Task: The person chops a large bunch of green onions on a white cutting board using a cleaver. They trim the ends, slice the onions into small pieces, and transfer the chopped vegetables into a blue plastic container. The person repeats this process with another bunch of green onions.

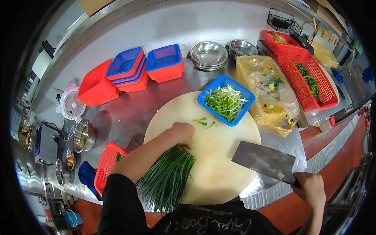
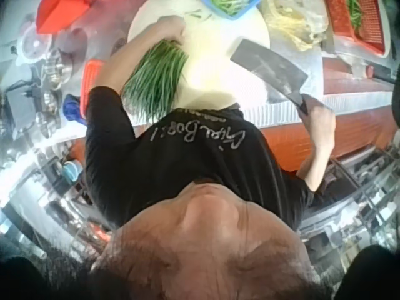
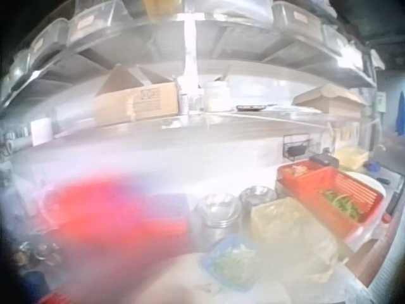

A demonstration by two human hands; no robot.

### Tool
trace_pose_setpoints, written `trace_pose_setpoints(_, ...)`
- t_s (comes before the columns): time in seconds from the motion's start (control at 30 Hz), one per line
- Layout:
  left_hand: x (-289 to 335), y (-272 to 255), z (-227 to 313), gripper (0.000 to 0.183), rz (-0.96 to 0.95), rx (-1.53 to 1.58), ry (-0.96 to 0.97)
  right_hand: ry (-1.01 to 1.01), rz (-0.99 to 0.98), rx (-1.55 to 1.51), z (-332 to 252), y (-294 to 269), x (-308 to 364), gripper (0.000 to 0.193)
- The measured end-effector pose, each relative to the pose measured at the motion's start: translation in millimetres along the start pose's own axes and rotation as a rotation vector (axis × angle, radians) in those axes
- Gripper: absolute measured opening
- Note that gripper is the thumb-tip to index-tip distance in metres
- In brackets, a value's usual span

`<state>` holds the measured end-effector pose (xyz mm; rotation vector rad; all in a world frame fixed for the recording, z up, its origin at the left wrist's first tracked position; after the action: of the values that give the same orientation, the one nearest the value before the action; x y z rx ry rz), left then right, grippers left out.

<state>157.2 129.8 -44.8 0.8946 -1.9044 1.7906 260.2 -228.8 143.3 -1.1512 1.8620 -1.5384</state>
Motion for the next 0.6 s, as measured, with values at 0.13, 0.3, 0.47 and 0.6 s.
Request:
trace_pose_setpoints(0.13, -10, 1, 7, 0.027, 0.111, 0.061, 0.059, 0.002, 0.015, -0.057, -1, 24, -2, 0.030)
trace_pose_setpoints(0.3, -12, -28, -51, 0.023, 0.507, 0.386, -0.180, 0.020, 0.016, -0.096, 1, 42, 0, 0.030)
trace_pose_setpoints(0.47, -41, -10, -54, 0.032, 0.631, 0.551, -0.192, 0.003, 0.044, -0.068, 1, 73, -19, 0.031)
trace_pose_setpoints(0.6, -55, -14, -27, 0.038, 0.609, 0.785, -0.040, -0.034, 0.066, -0.155, -16, 100, -45, 0.034)
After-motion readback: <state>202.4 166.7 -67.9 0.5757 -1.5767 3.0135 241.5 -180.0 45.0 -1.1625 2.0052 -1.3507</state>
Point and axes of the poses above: each hand's wrist, its own x-axis away from the middle knuckle, its own y-axis out of the palm, z = x × y, the point moved 9 cm from there along -x, towards the middle knuckle, and after that the axes turned 14 degrees about -x, right-handed, at the moved point
